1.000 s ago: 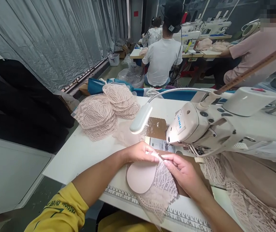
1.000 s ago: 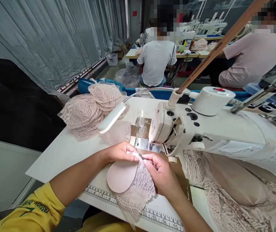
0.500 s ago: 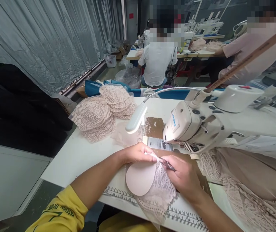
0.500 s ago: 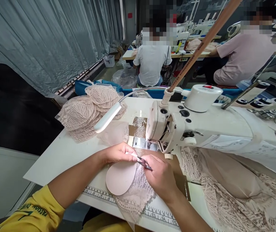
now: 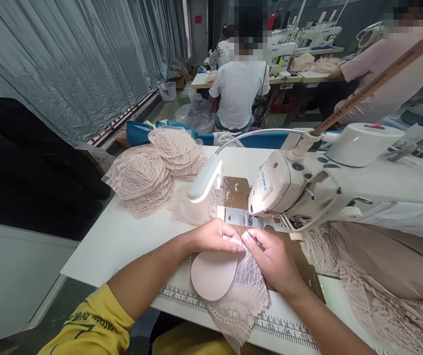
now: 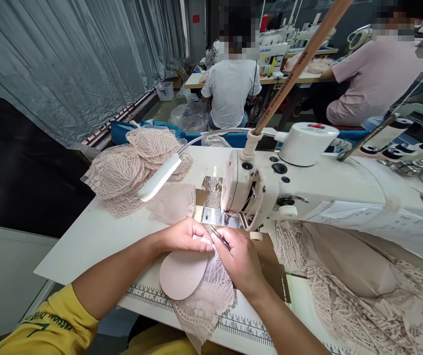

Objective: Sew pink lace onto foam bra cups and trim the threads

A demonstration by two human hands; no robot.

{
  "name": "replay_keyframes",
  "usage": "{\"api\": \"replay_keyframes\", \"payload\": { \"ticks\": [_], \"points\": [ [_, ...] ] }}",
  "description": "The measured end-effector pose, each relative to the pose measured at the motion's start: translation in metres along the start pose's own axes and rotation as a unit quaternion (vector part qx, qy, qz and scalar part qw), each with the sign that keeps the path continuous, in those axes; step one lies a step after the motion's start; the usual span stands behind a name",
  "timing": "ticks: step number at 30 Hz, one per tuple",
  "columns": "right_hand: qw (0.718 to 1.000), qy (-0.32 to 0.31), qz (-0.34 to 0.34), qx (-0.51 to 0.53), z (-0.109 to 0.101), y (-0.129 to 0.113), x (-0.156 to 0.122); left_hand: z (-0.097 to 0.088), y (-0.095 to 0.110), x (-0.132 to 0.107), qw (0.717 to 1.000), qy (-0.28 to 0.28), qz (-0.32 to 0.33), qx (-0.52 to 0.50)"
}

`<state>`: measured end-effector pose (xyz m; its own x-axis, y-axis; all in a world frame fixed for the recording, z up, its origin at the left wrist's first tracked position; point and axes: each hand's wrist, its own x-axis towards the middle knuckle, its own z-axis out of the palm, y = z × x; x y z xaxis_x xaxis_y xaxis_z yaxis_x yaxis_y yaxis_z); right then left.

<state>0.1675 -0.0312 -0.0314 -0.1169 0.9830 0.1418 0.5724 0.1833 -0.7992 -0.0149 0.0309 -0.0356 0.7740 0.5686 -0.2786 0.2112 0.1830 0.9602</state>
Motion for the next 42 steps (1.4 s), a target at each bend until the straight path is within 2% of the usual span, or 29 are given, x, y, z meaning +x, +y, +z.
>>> {"api": "replay_keyframes", "payload": {
  "ticks": [9,13,18,26,35,42],
  "points": [
    [0.992,-0.071,0.066,0.085,-0.023,0.020,-0.012,-0.002,0.000,-0.005,0.997,0.030,-0.029,-0.067],
    [0.977,-0.128,0.096,0.141,-0.021,0.019,-0.014,-0.004,-0.003,-0.004,0.996,0.031,-0.025,-0.082],
    [0.972,-0.149,0.100,0.154,-0.016,0.014,-0.014,-0.005,-0.006,-0.002,0.997,0.021,-0.003,-0.069],
    [0.978,-0.139,0.099,0.117,-0.015,0.008,-0.014,-0.006,-0.006,-0.002,0.999,0.011,0.018,-0.042],
    [0.977,-0.116,0.109,0.145,-0.010,0.008,-0.013,-0.005,-0.004,-0.004,0.998,0.009,-0.020,-0.064],
    [0.975,-0.156,0.093,0.131,-0.019,0.015,-0.010,-0.010,-0.005,-0.004,0.999,-0.003,0.001,-0.037]
  ]
}}
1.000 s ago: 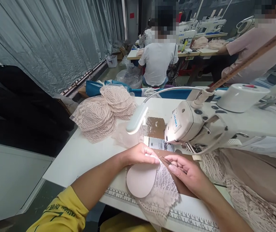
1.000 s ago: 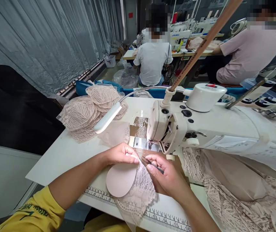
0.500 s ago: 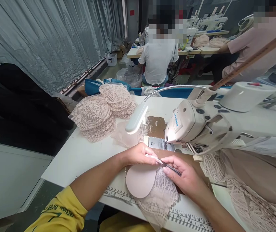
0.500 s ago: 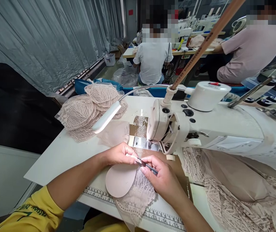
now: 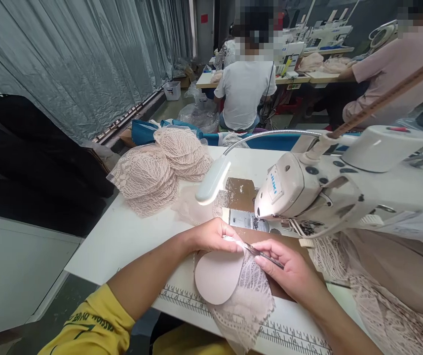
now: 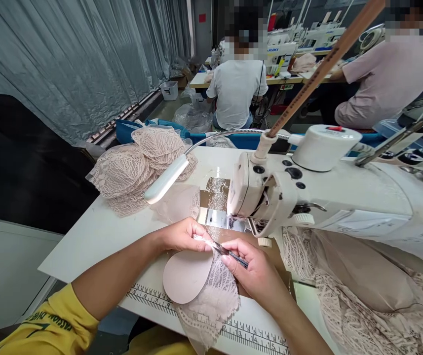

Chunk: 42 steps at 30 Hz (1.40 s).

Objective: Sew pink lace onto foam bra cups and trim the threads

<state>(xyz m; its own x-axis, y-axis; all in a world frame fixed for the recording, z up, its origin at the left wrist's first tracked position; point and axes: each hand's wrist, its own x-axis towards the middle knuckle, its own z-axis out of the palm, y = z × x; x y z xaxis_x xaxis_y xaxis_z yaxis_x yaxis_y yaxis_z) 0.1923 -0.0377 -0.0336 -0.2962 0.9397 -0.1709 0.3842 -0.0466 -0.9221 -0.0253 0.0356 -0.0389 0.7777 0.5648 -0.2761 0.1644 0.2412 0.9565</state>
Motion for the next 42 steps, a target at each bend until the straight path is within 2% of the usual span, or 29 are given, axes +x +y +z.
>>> {"api": "replay_keyframes", "payload": {
  "ticks": [6,13,16,20,23,25,29,32,35,42],
  "points": [
    [1.000,-0.015,-0.007,-0.008,0.002,0.001,-0.001,0.003,0.001,0.001,1.000,-0.005,-0.001,0.014],
    [0.999,-0.002,-0.033,-0.015,0.010,-0.004,0.001,0.005,0.007,-0.002,1.000,-0.021,-0.020,0.007],
    [1.000,-0.004,-0.028,0.006,0.009,-0.004,0.002,0.004,0.007,-0.002,0.999,-0.023,-0.034,-0.010],
    [0.999,0.012,-0.014,0.050,0.010,0.002,0.004,0.005,0.003,0.000,0.999,-0.015,-0.029,0.018],
    [0.994,0.040,0.018,0.102,0.013,0.005,0.006,0.007,0.001,0.003,0.999,-0.011,-0.006,0.033],
    [0.992,0.023,0.033,0.116,0.015,0.003,0.006,0.005,0.002,0.003,0.999,-0.028,0.017,0.036],
    [0.998,-0.012,0.025,0.057,0.013,-0.003,0.006,-0.008,0.010,-0.004,0.991,-0.083,0.022,0.099],
    [1.000,0.014,0.020,-0.013,0.009,-0.005,0.005,-0.015,0.017,-0.011,0.985,-0.061,0.029,0.157],
    [0.999,0.023,0.009,-0.047,0.008,-0.004,0.005,-0.013,0.021,-0.012,0.981,-0.031,0.044,0.184],
    [0.973,0.151,0.014,-0.172,0.002,0.009,0.003,-0.004,0.019,-0.011,0.981,-0.021,0.061,0.180]
  ]
}}
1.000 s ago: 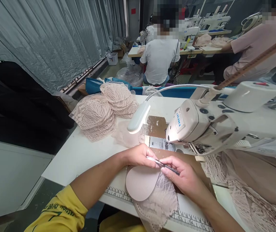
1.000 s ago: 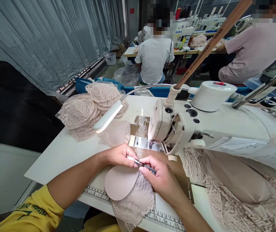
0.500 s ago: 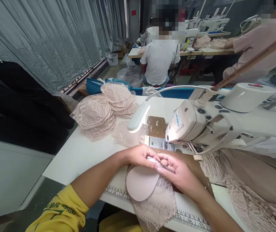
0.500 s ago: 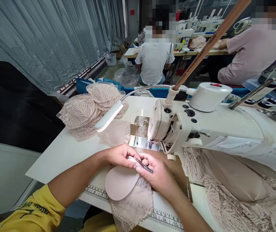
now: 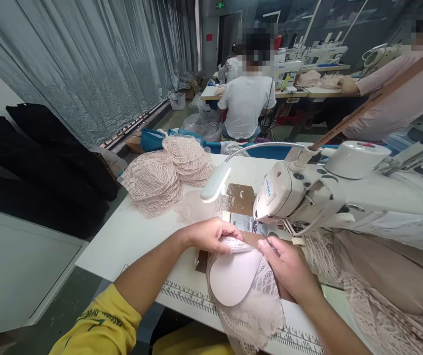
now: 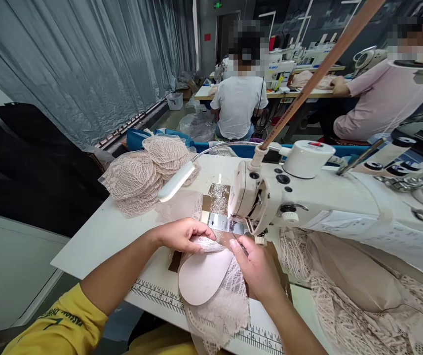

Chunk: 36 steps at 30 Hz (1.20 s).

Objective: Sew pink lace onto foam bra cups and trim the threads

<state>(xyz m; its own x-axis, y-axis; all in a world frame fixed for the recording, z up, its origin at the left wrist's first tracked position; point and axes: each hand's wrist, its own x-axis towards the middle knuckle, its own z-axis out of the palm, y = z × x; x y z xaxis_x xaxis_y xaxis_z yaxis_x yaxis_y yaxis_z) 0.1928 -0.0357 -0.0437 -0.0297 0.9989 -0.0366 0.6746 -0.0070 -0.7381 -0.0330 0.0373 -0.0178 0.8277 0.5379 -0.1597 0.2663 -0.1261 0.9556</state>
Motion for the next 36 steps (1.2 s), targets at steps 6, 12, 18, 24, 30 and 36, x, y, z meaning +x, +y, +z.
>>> {"api": "replay_keyframes", "payload": {
  "ticks": [6,12,18,24,30,36],
  "points": [
    [0.997,-0.005,-0.073,0.039,0.001,-0.009,0.002,0.009,-0.004,0.005,0.999,0.013,0.036,-0.010],
    [0.985,-0.141,-0.067,0.075,0.005,-0.020,-0.001,0.006,0.013,-0.006,0.994,0.065,0.025,0.082],
    [0.972,-0.142,-0.106,0.157,-0.007,-0.021,-0.011,-0.006,0.010,-0.035,0.984,0.047,-0.165,-0.039],
    [0.964,-0.171,-0.109,0.170,-0.007,-0.024,-0.014,0.032,-0.006,-0.022,0.942,0.070,-0.103,-0.311],
    [0.981,-0.071,-0.086,0.157,-0.006,-0.009,-0.014,0.044,-0.004,-0.015,0.958,0.142,-0.093,-0.233],
    [0.987,-0.071,-0.106,0.097,-0.012,-0.007,-0.012,0.049,-0.006,-0.013,0.971,0.161,-0.056,-0.166]
  ]
}}
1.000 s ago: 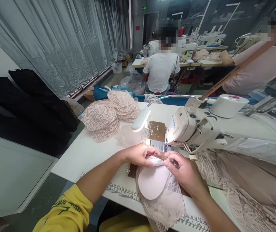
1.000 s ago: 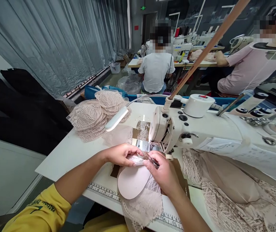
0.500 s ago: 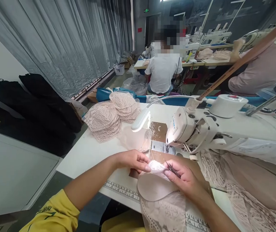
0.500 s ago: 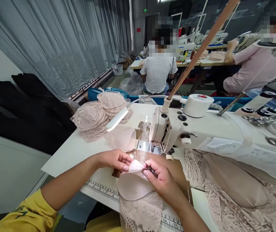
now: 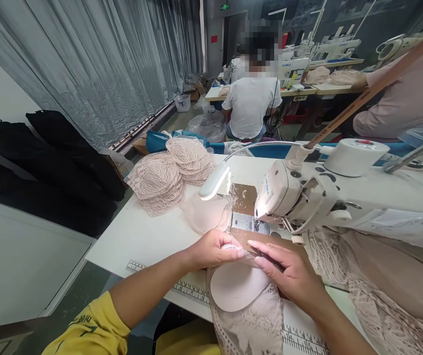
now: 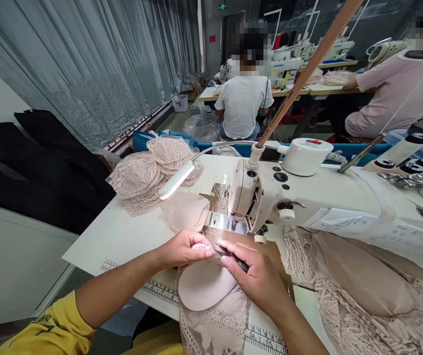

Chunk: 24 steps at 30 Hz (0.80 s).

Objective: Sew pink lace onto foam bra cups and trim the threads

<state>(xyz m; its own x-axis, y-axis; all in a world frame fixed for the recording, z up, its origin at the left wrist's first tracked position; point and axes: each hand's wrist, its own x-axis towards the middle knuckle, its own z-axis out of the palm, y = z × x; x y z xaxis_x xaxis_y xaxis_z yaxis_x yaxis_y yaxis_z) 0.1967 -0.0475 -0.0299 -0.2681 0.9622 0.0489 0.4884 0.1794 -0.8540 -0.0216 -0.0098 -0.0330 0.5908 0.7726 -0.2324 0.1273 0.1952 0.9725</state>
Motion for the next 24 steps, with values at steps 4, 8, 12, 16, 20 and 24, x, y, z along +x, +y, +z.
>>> {"api": "replay_keyframes", "payload": {
  "ticks": [4,8,12,16,20,24],
  "points": [
    [0.997,-0.073,0.006,0.013,0.001,-0.007,0.001,0.003,-0.001,-0.001,0.999,-0.021,0.021,0.019],
    [0.995,-0.090,0.001,0.038,0.004,-0.015,0.001,0.005,0.001,-0.001,0.998,-0.045,0.013,0.034],
    [0.994,-0.086,0.009,0.061,0.005,-0.022,0.000,0.007,-0.003,0.001,0.998,-0.038,0.007,0.040],
    [0.996,-0.044,0.026,0.078,0.004,-0.019,-0.001,0.006,0.003,-0.005,0.996,-0.035,0.013,0.076],
    [0.995,0.087,0.033,0.021,0.005,-0.007,-0.005,-0.008,0.029,-0.014,0.955,0.028,0.067,0.287],
    [0.987,-0.002,-0.115,-0.114,0.018,-0.006,-0.007,-0.033,0.047,0.002,0.881,0.176,0.126,0.421]
  ]
}}
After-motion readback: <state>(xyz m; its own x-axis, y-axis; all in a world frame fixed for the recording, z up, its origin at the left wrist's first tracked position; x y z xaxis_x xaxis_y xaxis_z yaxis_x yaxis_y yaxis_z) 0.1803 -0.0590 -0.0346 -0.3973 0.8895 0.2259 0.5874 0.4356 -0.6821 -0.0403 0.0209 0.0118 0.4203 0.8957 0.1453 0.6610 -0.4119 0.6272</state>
